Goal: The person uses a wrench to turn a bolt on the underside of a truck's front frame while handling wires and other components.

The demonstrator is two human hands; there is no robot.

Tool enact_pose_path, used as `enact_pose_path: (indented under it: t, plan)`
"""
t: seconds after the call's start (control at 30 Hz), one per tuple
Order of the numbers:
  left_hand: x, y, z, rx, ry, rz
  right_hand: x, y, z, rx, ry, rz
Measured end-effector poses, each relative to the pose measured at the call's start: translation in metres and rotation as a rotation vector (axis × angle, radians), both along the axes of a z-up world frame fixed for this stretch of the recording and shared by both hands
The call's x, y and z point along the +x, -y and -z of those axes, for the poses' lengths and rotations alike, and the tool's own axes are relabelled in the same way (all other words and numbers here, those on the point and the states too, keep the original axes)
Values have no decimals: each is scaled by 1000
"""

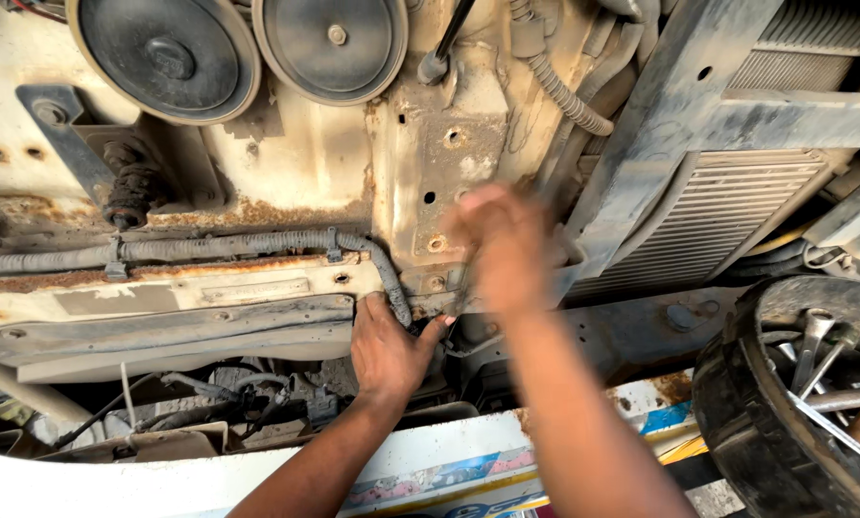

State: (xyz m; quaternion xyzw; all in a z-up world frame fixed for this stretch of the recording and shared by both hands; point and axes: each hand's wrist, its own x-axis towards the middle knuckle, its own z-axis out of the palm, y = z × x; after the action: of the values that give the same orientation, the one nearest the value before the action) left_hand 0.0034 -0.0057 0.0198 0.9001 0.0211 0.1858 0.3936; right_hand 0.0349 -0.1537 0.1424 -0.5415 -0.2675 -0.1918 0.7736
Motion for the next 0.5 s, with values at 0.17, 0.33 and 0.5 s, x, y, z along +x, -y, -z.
enact_pose_path:
  t: [0.17, 0.33, 0.5]
  plan:
    - [0, 0, 4, 1, -6, -2, -16, 16, -19, -472, 102, -129]
    - [6, 2, 9, 3, 108, -9, -15, 118, -111, -202, 307, 343]
    - [8, 3, 13, 11, 105, -1, 16, 9, -67, -487, 258, -90]
